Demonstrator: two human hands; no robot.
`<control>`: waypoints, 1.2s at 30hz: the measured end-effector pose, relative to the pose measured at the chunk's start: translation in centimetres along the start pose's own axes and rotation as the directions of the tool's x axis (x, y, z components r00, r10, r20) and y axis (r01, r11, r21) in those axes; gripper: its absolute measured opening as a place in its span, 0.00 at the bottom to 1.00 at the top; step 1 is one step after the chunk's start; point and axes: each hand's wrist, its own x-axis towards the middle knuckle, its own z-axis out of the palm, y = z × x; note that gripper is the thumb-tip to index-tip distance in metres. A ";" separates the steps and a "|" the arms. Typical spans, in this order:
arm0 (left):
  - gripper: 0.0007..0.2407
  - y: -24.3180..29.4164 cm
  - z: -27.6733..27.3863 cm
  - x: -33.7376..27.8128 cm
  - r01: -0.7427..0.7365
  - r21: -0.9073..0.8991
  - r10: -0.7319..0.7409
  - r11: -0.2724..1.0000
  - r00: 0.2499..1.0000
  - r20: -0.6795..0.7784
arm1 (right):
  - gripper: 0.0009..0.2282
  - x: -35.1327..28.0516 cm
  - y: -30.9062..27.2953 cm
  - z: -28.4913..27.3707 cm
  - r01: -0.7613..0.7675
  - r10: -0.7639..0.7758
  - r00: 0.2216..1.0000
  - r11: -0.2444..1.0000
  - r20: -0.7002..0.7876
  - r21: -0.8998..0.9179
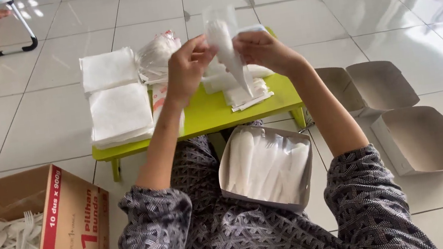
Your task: A person is individually wrapping plastic spoons in plastic sleeves and organizing them into a cardboard box.
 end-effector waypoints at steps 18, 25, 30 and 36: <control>0.10 -3.3 -7.3 -17.5 0.381 -0.026 -0.370 0.924 0.909 0.191 | 0.05 -8.0 19.9 -6.8 -0.044 -0.127 0.971 0.741 -0.205 -0.670; 0.05 -5.2 -3.1 -23.4 0.316 -0.024 -0.316 0.949 0.949 0.001 | 0.01 -8.4 20.4 -4.4 0.049 -0.339 0.887 0.745 -0.314 -0.665; 0.06 -3.7 -1.7 -27.5 0.300 -0.083 -0.308 0.950 0.945 -0.113 | 0.02 -9.0 19.4 -3.1 0.014 -0.381 0.829 0.746 -0.409 -0.666; 0.05 -2.5 -1.8 -26.5 0.155 -0.054 -0.160 0.986 0.980 -0.121 | 0.02 -18.4 10.5 4.4 0.132 -0.571 0.668 0.722 -0.478 -0.679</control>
